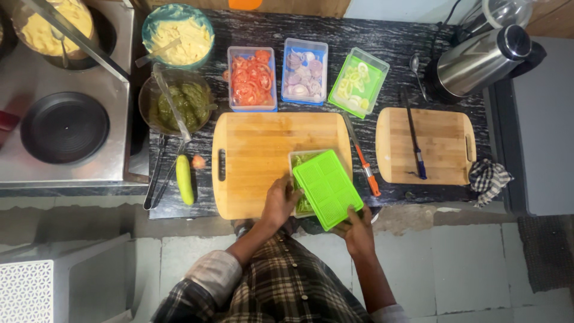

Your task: The person slices tomatoes on a wooden board using a knife, moves the slices into a container, and then handles shredded lettuce, transferring it from a container to the board and back.

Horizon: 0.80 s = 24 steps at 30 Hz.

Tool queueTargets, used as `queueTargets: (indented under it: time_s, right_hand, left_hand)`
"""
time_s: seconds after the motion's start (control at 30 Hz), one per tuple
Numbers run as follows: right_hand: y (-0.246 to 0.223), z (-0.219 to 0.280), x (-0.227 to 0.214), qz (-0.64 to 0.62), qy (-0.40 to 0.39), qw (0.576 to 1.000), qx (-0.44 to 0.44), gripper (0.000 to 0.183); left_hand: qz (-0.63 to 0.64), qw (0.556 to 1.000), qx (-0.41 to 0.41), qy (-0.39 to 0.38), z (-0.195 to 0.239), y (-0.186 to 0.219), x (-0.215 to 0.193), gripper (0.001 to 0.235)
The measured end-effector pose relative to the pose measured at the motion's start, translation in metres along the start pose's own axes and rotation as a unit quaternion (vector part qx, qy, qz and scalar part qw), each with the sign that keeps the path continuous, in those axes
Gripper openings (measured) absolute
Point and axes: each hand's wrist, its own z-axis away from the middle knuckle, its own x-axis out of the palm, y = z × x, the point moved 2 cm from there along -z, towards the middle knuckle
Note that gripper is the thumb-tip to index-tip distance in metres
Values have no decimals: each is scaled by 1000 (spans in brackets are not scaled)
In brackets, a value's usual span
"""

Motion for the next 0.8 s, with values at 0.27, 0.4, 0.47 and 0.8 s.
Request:
queueTargets:
  time_s: [0.27, 0.4, 0.47, 0.8]
  right_hand:
    - [18, 7, 26, 64, 19, 997, -29, 44]
    - [21, 3, 21, 139, 38, 986, -85, 38]
    - [23, -3, 13, 180, 59, 977, -102, 35]
    - [25, -10, 3, 220, 75, 963, -133, 29]
  left_hand:
    - [22, 996, 53, 73, -5, -13, 6, 27]
    - [10, 999, 21, 47, -9, -8, 2, 29]
    - [14, 999, 20, 37, -7, -4, 1, 31]
    - [-28, 996, 69, 40, -9, -17, 10, 38]
